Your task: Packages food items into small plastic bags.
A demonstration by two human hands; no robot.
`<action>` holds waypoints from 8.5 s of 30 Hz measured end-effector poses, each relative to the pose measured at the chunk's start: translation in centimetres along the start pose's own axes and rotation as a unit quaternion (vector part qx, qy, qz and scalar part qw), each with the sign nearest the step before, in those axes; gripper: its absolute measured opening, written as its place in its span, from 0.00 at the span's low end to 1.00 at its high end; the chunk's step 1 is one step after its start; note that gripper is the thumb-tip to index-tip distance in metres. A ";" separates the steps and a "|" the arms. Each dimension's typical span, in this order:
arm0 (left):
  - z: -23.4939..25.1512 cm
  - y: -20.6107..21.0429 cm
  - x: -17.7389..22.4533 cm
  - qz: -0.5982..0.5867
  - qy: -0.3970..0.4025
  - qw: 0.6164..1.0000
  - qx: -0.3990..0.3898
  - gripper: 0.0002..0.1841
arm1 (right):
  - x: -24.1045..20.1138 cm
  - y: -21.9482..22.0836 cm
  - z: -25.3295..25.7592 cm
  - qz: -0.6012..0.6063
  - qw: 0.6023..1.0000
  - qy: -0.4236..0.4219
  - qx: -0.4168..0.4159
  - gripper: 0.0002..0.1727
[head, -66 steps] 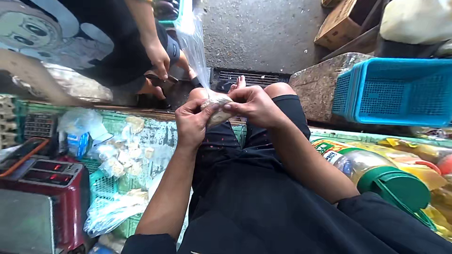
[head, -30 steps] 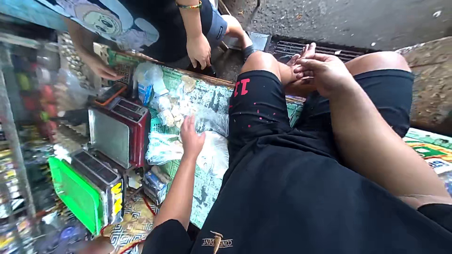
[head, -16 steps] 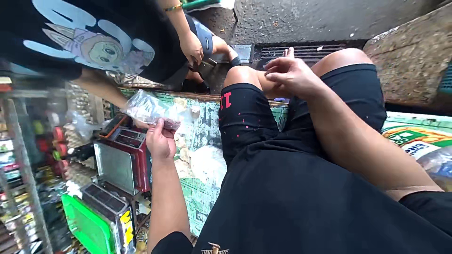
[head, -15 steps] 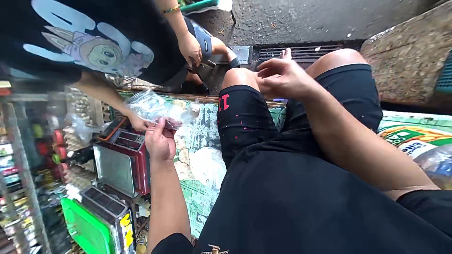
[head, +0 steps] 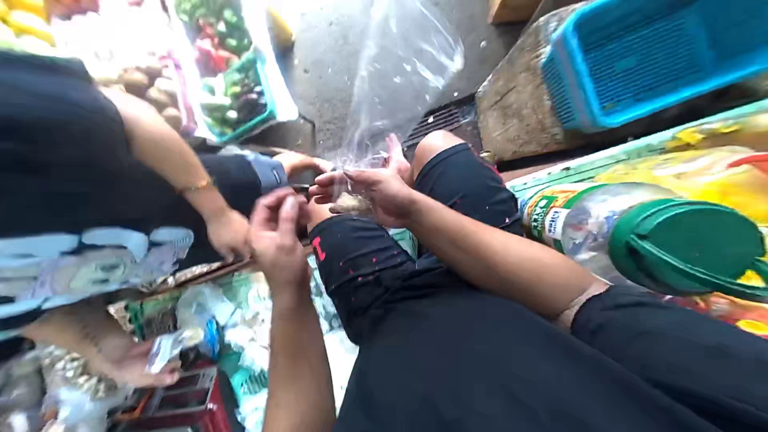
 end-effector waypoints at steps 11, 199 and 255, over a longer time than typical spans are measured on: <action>0.6 7.8 -3.4 -0.272 -0.215 0.929 0.131 0.07 | -1.5 -1.0 0.1 -0.003 0.985 -0.089 0.145 0.29; -8.4 -8.0 1.6 -0.393 -0.105 0.841 0.356 0.13 | 4.2 10.2 4.8 -0.637 0.760 0.030 0.126 0.03; -7.2 -9.1 1.4 0.065 0.088 0.971 0.214 0.12 | 2.8 8.5 4.1 -0.282 0.957 -0.044 -0.043 0.09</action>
Point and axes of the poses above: each hand's wrist, its own z-axis towards the middle knuckle, its own y-axis out of the palm, x = y × z, the point moved 1 cm from there along z, towards the middle knuckle, and after that the axes turned 15 degrees about y, right-handed, at the moved point
